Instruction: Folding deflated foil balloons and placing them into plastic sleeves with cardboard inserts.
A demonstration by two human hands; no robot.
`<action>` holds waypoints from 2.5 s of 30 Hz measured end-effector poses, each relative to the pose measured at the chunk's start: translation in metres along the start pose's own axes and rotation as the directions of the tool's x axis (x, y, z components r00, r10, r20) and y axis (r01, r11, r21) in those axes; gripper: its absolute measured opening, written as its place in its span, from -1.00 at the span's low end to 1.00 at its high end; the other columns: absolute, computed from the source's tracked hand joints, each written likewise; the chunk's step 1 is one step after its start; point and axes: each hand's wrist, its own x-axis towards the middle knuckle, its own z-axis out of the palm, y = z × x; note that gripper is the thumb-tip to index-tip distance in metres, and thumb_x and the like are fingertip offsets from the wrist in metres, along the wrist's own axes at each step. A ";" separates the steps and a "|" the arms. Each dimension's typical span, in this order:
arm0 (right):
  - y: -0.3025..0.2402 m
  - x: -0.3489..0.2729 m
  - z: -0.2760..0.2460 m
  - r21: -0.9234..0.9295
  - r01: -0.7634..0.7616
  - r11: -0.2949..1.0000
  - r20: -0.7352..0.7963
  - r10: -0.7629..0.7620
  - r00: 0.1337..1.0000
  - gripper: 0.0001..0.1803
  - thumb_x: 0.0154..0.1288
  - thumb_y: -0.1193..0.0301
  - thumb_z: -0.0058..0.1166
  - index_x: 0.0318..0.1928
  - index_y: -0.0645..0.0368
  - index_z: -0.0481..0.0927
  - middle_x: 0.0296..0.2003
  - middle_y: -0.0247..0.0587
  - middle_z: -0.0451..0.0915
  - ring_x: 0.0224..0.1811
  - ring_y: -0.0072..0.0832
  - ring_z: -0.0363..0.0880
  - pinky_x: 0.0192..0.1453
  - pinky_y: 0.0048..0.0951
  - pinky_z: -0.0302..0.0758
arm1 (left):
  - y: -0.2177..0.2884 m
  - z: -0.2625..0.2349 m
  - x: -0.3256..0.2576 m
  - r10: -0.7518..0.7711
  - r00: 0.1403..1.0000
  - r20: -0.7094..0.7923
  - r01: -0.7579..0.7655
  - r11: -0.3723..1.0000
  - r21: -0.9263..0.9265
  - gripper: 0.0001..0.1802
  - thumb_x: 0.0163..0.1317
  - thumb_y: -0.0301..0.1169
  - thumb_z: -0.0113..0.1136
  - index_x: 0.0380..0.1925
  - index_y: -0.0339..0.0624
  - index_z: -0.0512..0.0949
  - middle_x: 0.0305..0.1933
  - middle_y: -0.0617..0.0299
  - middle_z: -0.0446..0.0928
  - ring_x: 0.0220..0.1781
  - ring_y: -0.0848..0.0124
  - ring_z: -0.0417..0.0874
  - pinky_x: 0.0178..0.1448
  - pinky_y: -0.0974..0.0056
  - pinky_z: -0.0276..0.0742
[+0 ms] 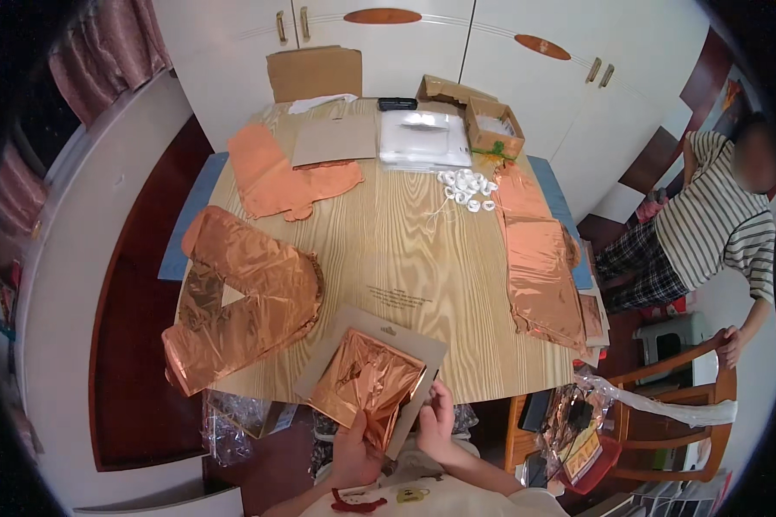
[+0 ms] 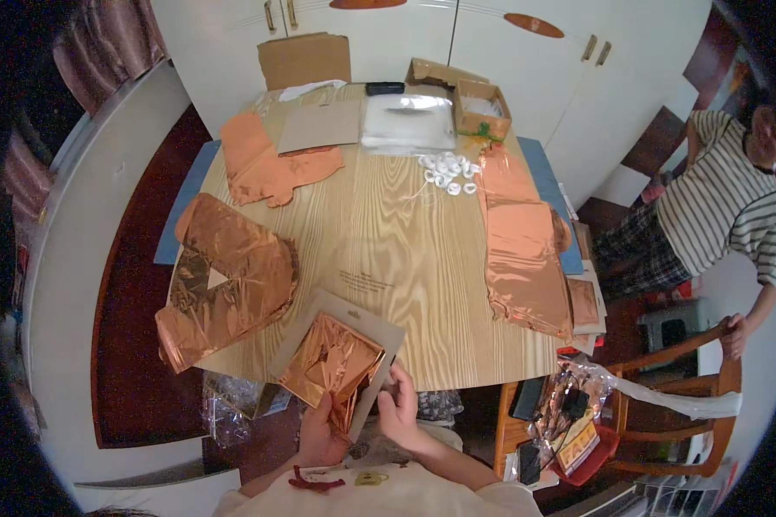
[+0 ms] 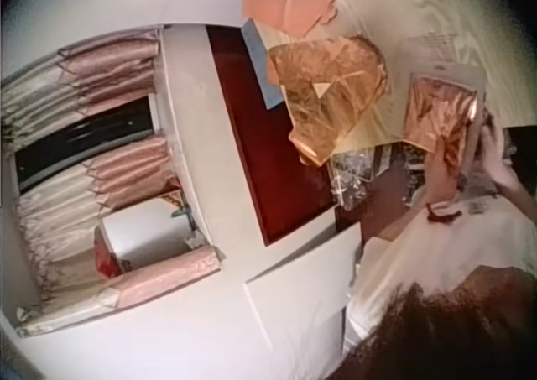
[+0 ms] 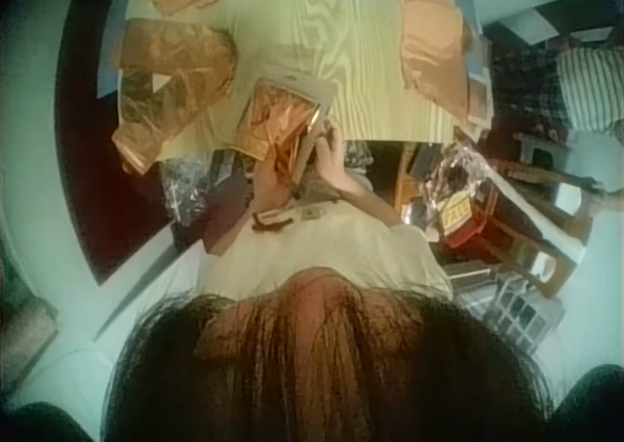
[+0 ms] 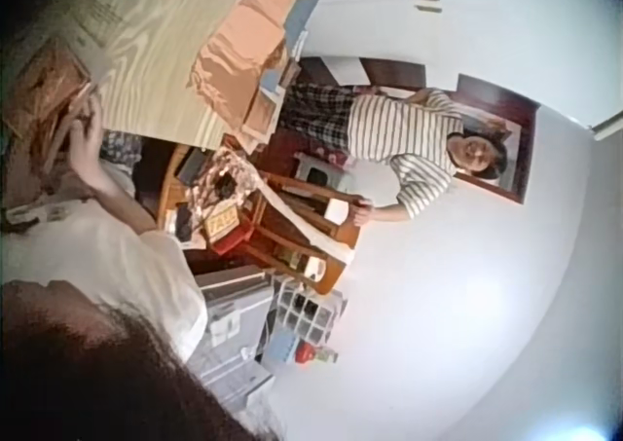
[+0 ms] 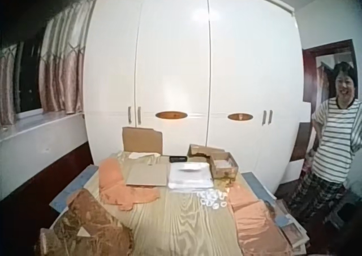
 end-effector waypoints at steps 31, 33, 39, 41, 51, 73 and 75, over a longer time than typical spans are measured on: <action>0.011 -0.067 -0.038 -0.296 -0.315 0.902 -0.054 0.313 0.948 -0.73 0.17 0.49 0.15 -0.11 0.25 0.47 -0.30 -0.20 0.58 -0.24 -0.45 0.57 -0.18 -0.40 0.48 | 0.011 -0.076 0.000 -0.212 0.975 0.073 0.163 0.894 0.417 -0.68 0.40 -0.24 0.08 -0.01 -0.24 0.47 -0.07 0.12 0.62 -0.12 0.32 0.70 -0.21 0.30 0.70; 0.012 -0.070 -0.038 -0.288 -0.347 0.892 -0.052 0.347 0.936 -0.73 0.18 0.49 0.14 -0.11 0.25 0.48 -0.29 -0.20 0.58 -0.23 -0.45 0.57 -0.17 -0.39 0.48 | 0.010 -0.070 -0.003 -0.232 0.973 -0.004 0.201 0.836 0.511 -0.65 0.40 -0.23 0.09 0.00 -0.28 0.47 -0.11 0.10 0.63 -0.17 0.33 0.71 -0.23 0.33 0.69; 0.016 -0.076 -0.032 -0.276 -0.412 0.868 -0.003 0.428 0.904 -0.74 0.20 0.50 0.12 -0.09 0.25 0.49 -0.26 -0.19 0.58 -0.20 -0.43 0.57 -0.14 -0.38 0.49 | 0.004 -0.044 -0.017 -0.301 0.948 0.101 0.176 0.761 0.624 -0.66 0.44 -0.27 0.03 -0.01 -0.36 0.47 -0.19 0.08 0.65 -0.25 0.36 0.73 -0.33 0.44 0.64; 0.016 -0.077 -0.032 -0.272 -0.421 0.865 -0.012 0.435 0.900 -0.75 0.21 0.50 0.11 -0.08 0.25 0.49 -0.25 -0.19 0.58 -0.19 -0.42 0.57 -0.13 -0.38 0.49 | 0.003 -0.035 -0.017 -0.270 0.961 0.060 0.177 0.769 0.614 -0.67 0.44 -0.27 0.04 -0.01 -0.35 0.47 -0.17 0.08 0.65 -0.24 0.35 0.73 -0.34 0.48 0.62; 0.019 -0.079 -0.038 -0.257 -0.454 0.853 -0.021 0.465 0.885 -0.76 0.25 0.51 0.08 -0.06 0.25 0.50 -0.20 -0.18 0.59 -0.14 -0.39 0.56 -0.07 -0.36 0.50 | -0.013 -0.033 -0.017 -0.115 0.990 0.077 0.068 0.888 0.455 -0.73 0.42 -0.32 0.06 -0.05 -0.30 0.46 -0.23 0.15 0.62 -0.32 0.37 0.73 -0.38 0.50 0.64; 0.026 -0.067 -0.028 -0.401 -0.470 0.786 0.030 0.524 0.851 -0.81 0.34 0.52 0.01 -0.06 0.26 0.55 -0.15 -0.21 0.62 -0.08 -0.38 0.57 0.00 -0.33 0.53 | -0.007 -0.021 -0.012 -0.133 0.985 0.107 0.074 0.898 0.435 -0.72 0.40 -0.30 0.10 -0.06 -0.30 0.50 -0.19 0.16 0.65 -0.29 0.40 0.73 -0.37 0.49 0.57; 0.019 -0.065 -0.021 -0.363 -0.404 0.840 0.041 0.447 0.893 -0.84 0.36 0.51 0.01 -0.10 0.27 0.56 -0.20 -0.23 0.62 -0.13 -0.41 0.58 -0.05 -0.36 0.54 | -0.004 -0.023 -0.009 -0.128 0.984 0.126 0.064 0.904 0.422 -0.72 0.40 -0.29 0.10 -0.06 -0.29 0.50 -0.19 0.16 0.65 -0.29 0.41 0.72 -0.35 0.49 0.57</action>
